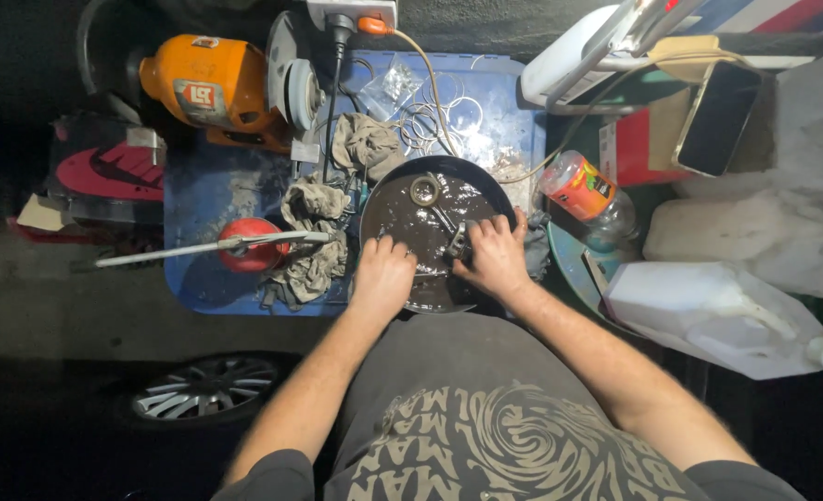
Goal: The person cleans a piston and a connecting rod by scrubbing them with a wire brush in a black basin filled with liquid. They then wipe the parts with a cloth and continue scrubbing the piston in the basin.
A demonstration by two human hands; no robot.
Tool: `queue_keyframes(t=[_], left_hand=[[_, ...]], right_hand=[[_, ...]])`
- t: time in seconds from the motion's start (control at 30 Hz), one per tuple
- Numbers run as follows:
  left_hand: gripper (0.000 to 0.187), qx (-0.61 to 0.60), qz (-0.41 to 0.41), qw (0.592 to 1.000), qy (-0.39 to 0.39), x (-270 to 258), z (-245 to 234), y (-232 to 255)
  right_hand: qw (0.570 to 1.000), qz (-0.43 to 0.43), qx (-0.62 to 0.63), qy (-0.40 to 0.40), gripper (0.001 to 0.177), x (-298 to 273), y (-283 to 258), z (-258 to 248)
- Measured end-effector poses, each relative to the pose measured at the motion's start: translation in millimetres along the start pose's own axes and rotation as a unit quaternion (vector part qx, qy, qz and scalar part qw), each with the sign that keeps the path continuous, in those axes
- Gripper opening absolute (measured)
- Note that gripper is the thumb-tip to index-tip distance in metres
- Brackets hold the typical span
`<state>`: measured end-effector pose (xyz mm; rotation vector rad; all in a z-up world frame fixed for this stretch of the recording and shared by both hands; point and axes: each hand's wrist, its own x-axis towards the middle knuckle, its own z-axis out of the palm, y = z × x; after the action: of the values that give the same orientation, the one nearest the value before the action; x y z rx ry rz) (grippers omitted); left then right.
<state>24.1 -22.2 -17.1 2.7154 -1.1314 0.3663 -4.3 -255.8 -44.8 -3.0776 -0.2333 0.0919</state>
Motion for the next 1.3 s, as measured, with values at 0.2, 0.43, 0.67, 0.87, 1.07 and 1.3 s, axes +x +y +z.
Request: queue_keyframes(t=[0.2,0.43,0.67,0.87,1.07,1.3], left_hand=[[0.020,-0.032,0.134,0.989,0.048,66.7,19.9,-12.8],[0.011,-0.117,0.241,0.963,0.040,63.5,90.8,-41.5],[0.020,-0.232,0.198,0.951,-0.046,40.6,32.1,-48.5],[0.024,-0.421,0.082,0.903,-0.006,37.5,-31.2,-46.7],[0.035,-0.473,0.115,0.871,0.061,70.2,-120.7,-40.4],[0.021,-0.354,0.013,0.931,-0.087,27.4,-33.6,-39.7]], right_hand=[[0.997,-0.022,0.070,0.034,0.078,-0.5,6.9,-19.5],[0.996,-0.071,0.053,0.019,0.059,-4.4,1.6,-72.0],[0.958,-0.079,0.275,-0.030,0.070,-3.0,-15.6,-177.3],[0.812,-0.058,0.578,0.059,0.088,-8.5,-35.0,-219.6],[0.630,0.038,0.770,0.089,0.085,-22.0,-28.7,-140.5],[0.910,0.096,0.386,0.113,0.041,-42.4,-30.1,-46.1]])
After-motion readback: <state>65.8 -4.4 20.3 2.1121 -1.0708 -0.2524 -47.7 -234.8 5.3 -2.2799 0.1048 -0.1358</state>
